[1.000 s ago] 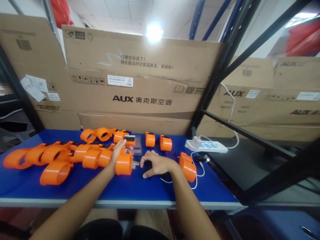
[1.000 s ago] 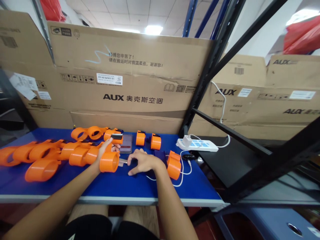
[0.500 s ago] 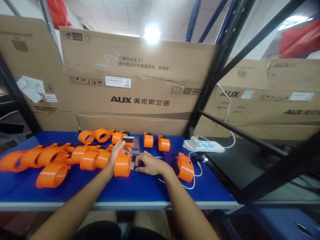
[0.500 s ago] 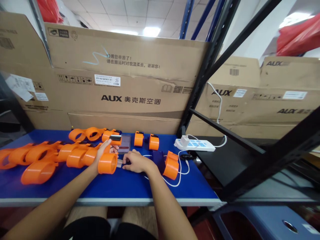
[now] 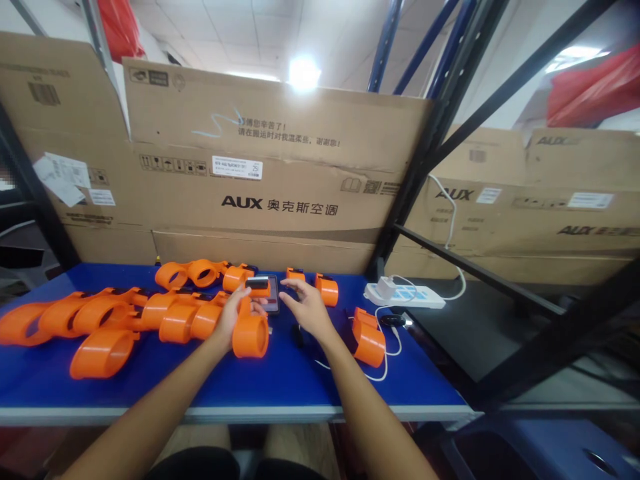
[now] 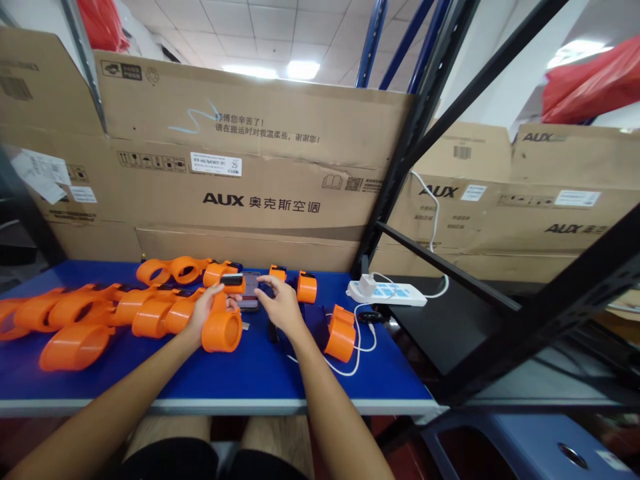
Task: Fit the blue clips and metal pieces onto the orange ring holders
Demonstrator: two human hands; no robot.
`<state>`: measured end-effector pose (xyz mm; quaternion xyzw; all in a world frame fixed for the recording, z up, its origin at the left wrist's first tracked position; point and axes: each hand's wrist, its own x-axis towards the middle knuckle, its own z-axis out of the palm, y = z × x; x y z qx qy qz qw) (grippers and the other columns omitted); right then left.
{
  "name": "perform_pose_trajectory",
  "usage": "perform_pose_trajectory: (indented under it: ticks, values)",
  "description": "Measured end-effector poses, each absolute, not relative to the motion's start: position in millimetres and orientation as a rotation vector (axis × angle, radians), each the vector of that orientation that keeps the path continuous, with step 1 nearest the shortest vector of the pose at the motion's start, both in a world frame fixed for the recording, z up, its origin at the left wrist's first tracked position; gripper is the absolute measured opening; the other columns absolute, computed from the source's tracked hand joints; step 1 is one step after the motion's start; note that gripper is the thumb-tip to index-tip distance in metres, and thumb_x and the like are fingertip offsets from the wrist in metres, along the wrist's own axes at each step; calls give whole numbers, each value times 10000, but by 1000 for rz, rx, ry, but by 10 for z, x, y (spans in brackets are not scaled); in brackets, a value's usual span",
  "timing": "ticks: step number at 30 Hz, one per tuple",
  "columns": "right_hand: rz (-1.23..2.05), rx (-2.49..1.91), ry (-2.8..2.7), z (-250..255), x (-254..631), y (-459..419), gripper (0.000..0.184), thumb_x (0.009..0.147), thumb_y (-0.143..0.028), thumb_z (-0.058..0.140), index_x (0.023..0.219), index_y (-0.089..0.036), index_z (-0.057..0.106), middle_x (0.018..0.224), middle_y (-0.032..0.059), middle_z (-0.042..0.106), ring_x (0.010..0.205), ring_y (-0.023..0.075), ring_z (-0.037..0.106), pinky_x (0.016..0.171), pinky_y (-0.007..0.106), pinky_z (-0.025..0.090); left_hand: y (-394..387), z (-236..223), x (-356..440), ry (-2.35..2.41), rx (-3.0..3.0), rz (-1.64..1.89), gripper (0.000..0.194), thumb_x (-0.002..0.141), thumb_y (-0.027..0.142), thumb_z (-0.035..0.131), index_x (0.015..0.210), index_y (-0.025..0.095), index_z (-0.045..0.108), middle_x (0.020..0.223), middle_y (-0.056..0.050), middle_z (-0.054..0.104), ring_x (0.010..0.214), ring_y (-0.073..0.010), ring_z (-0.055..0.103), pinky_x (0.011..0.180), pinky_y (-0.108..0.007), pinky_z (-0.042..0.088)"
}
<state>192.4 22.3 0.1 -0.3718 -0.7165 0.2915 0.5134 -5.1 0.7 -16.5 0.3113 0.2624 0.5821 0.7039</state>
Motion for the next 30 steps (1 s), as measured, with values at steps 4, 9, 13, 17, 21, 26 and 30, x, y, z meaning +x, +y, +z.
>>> perform_pose_trajectory:
  ticks: [4, 9, 13, 17, 21, 26, 30]
  values:
    - [866, -843, -1570, -52, 1828, 227, 433, 840, -364, 672, 1245, -228, 606, 1152, 102, 670, 723, 168, 642, 638, 326, 571, 21, -202, -16, 575, 705, 1304, 365, 794, 397, 741, 1032, 153, 609, 747, -65, 715, 568, -200, 683, 563, -325, 563]
    - [876, -790, -1505, -90, 1782, 242, 275, 844, -400, 681, 1035, -202, 662, 941, 61, 680, 733, 191, 653, 700, 346, 577, 68, -284, 16, 674, 812, 1337, 394, 759, 344, 827, 1035, 175, 603, 739, -34, 696, 560, -172, 671, 584, -320, 592]
    - [695, -848, -1619, -100, 1801, 256, 240, 862, -430, 673, 907, -201, 727, 904, 56, 689, 846, 220, 637, 794, 354, 538, 66, -313, 31, 695, 863, 1309, 422, 749, 327, 844, 1067, 177, 611, 751, -32, 698, 569, -170, 680, 583, -309, 598]
    - [663, -866, -1687, -121, 1780, 248, 295, 894, -476, 645, 900, -204, 758, 858, 50, 668, 820, 212, 611, 765, 330, 506, 62, -319, 33, 718, 873, 1325, 393, 721, 268, 864, 1017, 169, 626, 751, -33, 705, 573, -160, 687, 573, -269, 585]
    - [683, -842, -1711, -141, 1723, 218, 368, 932, -485, 613, 1148, -220, 749, 907, 50, 680, 828, 210, 617, 793, 337, 505, 61, -310, 37, 698, 837, 1332, 384, 728, 250, 861, 1022, 165, 628, 774, -45, 722, 577, -158, 693, 581, -267, 587]
    - [697, -832, -1722, -149, 1694, 195, 389, 982, -490, 536, 1223, -232, 700, 990, 54, 696, 928, 226, 639, 873, 351, 509, 31, -279, 14, 653, 783, 1289, 416, 761, 274, 841, 1094, 188, 608, 725, -40, 719, 586, -181, 700, 575, -283, 585]
    - [690, -890, -1712, -167, 1700, 211, 389, 1025, -493, 433, 1111, -213, 688, 1098, 87, 681, 1052, 244, 621, 974, 377, 481, 10, -258, -11, 647, 786, 1273, 409, 768, 291, 837, 1099, 159, 637, 730, -63, 729, 620, -195, 716, 590, -285, 594]
